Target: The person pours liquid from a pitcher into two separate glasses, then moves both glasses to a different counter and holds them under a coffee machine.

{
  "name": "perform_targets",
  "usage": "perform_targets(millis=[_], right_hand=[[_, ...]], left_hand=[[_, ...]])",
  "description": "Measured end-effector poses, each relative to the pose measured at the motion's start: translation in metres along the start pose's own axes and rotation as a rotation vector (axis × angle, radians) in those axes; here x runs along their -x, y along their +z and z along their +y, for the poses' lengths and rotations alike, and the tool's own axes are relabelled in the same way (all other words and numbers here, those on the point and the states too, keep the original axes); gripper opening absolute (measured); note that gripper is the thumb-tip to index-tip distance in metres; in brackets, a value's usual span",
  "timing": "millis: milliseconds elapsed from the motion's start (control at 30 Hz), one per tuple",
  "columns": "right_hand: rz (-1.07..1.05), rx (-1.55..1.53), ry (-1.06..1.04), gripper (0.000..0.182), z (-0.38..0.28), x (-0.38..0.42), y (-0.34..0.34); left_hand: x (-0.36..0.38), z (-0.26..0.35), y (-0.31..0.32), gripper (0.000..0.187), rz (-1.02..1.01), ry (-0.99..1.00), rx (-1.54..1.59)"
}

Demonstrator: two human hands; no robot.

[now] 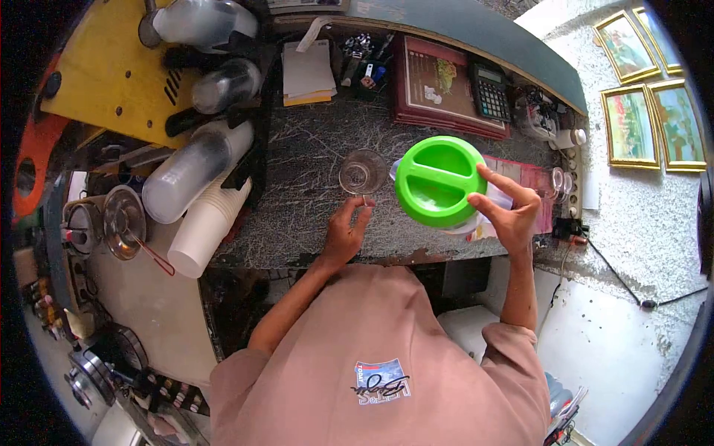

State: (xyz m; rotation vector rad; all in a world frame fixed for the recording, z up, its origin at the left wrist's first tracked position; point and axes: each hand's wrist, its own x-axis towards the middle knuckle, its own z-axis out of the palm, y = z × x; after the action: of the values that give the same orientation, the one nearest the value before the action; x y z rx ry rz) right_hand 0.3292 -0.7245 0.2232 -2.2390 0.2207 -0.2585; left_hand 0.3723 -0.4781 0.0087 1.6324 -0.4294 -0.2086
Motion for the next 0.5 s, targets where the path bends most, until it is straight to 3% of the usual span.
perform_targets(millis=[267, 500], right_hand=[[-0.096, 0.157, -0.161, 0.047, -0.021, -0.021, 0.016], [-0.176, 0.228, -0.144, 0.047, -0.035, -0.031, 0.015]], left_hand=[[-0.006, -0.012, -0.002, 0.02, -0.088, 0.021, 0.009], [-0.006, -0.015, 0.002, 0.021, -0.1, -0.001, 0.043]])
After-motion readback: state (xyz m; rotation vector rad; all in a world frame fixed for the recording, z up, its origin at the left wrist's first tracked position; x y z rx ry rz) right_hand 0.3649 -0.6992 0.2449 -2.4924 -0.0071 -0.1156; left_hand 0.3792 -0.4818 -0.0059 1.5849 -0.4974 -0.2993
